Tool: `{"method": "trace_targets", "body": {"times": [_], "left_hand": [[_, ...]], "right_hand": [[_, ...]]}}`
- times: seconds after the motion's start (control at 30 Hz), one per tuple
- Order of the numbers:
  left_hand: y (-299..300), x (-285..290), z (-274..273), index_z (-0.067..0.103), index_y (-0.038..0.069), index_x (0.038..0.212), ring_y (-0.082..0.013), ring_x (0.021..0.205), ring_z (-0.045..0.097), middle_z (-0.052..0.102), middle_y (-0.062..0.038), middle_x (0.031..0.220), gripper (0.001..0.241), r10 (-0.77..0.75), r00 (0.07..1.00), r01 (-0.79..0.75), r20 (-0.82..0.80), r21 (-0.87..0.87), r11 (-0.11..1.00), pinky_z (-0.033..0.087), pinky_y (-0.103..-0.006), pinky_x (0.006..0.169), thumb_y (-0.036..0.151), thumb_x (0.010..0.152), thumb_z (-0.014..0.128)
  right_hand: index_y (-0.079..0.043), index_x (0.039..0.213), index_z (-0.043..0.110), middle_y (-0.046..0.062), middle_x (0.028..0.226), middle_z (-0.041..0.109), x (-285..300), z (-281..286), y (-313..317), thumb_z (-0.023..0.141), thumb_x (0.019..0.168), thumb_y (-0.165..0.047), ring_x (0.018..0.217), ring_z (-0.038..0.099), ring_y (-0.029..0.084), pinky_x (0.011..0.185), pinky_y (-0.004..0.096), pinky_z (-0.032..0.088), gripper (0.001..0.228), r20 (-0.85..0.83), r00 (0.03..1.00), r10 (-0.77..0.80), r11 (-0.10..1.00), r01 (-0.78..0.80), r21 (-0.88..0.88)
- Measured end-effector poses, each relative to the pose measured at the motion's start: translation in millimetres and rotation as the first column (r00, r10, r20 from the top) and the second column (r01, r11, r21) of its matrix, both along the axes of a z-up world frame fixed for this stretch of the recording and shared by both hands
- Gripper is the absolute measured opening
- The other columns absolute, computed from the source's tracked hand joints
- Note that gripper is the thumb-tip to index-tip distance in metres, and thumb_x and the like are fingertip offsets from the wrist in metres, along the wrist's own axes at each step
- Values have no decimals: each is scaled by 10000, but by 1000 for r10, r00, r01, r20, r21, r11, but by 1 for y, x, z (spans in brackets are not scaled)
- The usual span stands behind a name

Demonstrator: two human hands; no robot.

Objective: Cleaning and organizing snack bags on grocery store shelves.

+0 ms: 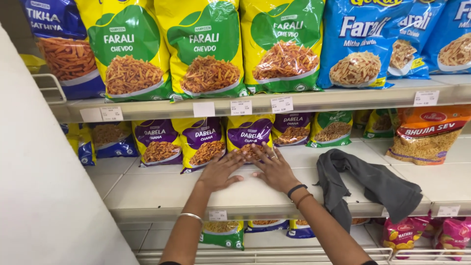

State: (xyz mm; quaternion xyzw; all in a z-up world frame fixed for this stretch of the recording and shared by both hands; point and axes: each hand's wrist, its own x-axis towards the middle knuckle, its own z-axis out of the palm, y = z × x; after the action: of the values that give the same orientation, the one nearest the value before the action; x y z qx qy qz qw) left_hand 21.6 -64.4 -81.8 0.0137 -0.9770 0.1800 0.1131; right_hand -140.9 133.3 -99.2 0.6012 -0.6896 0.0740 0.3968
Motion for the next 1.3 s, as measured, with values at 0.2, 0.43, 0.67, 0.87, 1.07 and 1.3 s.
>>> {"method": "trace_targets", "body": {"times": [0.2,0.43,0.67,0.87,1.07,1.3], "left_hand": [[-18,70,30,243,320,1591,-232,1569,-69,27,97,1699,658,221,973,-213,69,-101,972,8,-549,1243,606,999,268],[-80,71,10,227,319,1604,-188,1573,-56,-41,119,1712,640,191,979,-192,73,7,981,97,-496,1266,579,1023,295],[-71,77,23,313,307,1572,-189,1566,-29,-8,128,1697,601,178,980,-183,88,52,982,138,-502,1253,528,1015,365],[-20,74,9,668,81,1247,-282,1472,347,464,-79,1526,351,12,943,36,-334,137,990,295,-489,1207,241,936,632],[150,102,-16,698,41,1110,-325,1365,546,653,-129,1348,208,-164,694,491,-702,294,820,415,-461,1125,95,911,669],[299,99,-141,698,28,1091,-319,1313,592,677,-112,1289,162,-6,703,636,-711,625,453,466,-442,1115,56,935,664]], "right_hand": [[-299,1506,445,3,1686,162,17,7,-6,381,999,-583,1556,36,301,1238,534,100,585,101,995,-2,993,-10,114],[-281,1533,434,-8,1680,124,-3,0,-23,363,1008,-581,1541,-15,303,1220,529,84,609,114,993,29,996,-39,83],[-273,1532,421,-36,1697,50,3,16,-20,382,1010,-541,1549,-62,288,1241,515,80,588,200,977,-73,973,26,230],[-162,1452,526,53,1635,294,43,30,14,494,1016,-403,1519,211,303,1216,474,219,498,388,917,93,993,-115,35],[-76,1375,612,115,1493,573,124,19,118,488,1063,-291,1395,529,307,1160,423,397,399,648,620,442,892,-231,-388],[-9,1340,644,143,1358,682,143,-96,256,460,1099,-286,1301,617,269,1115,374,445,411,813,323,485,871,-93,-482]]}}
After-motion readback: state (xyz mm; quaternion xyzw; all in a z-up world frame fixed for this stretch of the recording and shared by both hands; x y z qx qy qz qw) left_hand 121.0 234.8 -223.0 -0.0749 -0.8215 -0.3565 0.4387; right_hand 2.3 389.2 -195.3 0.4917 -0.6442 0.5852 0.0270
